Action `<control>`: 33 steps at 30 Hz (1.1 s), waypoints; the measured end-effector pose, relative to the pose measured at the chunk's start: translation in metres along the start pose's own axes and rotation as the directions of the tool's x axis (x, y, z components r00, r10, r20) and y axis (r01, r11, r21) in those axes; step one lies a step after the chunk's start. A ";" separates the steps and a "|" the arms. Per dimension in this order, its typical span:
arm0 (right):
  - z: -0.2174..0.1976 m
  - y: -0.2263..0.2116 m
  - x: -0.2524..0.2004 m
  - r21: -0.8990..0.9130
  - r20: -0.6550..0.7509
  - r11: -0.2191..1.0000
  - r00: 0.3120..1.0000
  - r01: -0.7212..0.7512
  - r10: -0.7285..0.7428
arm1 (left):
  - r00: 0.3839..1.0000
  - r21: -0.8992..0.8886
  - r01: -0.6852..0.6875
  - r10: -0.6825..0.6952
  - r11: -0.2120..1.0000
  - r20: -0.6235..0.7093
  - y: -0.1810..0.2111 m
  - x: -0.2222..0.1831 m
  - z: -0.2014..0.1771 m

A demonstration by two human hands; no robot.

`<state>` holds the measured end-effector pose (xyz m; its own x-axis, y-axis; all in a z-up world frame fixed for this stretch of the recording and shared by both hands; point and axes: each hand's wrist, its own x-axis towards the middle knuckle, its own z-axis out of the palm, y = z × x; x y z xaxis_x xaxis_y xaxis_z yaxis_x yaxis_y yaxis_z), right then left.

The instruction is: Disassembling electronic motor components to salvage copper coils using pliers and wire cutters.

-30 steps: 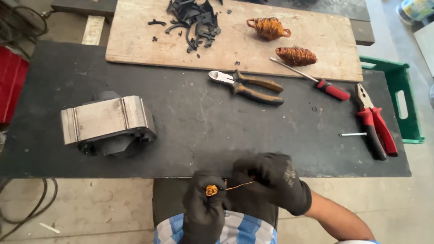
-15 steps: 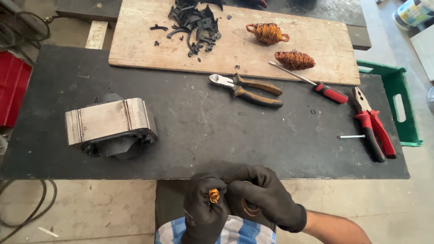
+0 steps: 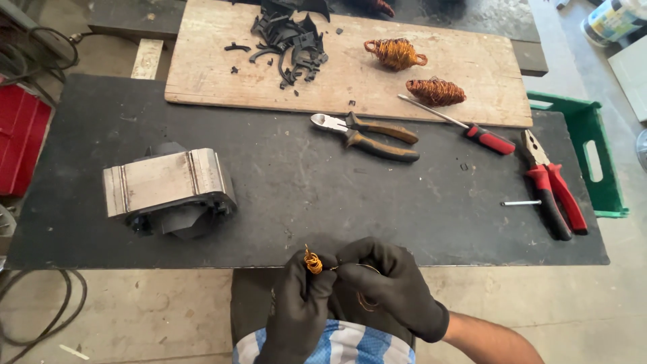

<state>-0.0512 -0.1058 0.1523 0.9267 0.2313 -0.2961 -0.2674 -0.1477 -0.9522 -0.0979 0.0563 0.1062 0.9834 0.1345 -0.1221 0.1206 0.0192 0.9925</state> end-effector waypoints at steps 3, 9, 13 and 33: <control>-0.001 -0.005 0.001 -0.054 0.026 0.994 0.996 0.092 -0.091 | 0.997 0.158 -0.072 0.065 0.985 0.048 -0.002 -0.003 -0.006; 0.002 -0.018 -0.001 -0.006 -0.009 0.995 0.995 -0.096 0.096 | 0.690 0.733 -0.595 0.677 0.329 0.257 0.043 -0.005 -0.015; -0.005 -0.006 -0.001 -0.105 -0.050 0.994 0.999 -0.024 0.019 | 0.977 0.281 -0.196 0.212 0.940 -0.027 0.016 0.001 -0.005; 0.000 -0.003 -0.005 0.400 0.222 0.897 0.969 -0.191 0.107 | 0.875 0.316 -0.479 0.475 0.819 0.096 -0.006 0.003 0.003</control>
<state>-0.0549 -0.1065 0.1566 0.8108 0.4221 -0.4055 -0.5220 0.2079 -0.8272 -0.0956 0.0534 0.1005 0.9305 0.0318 0.3650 -0.3298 -0.3615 0.8721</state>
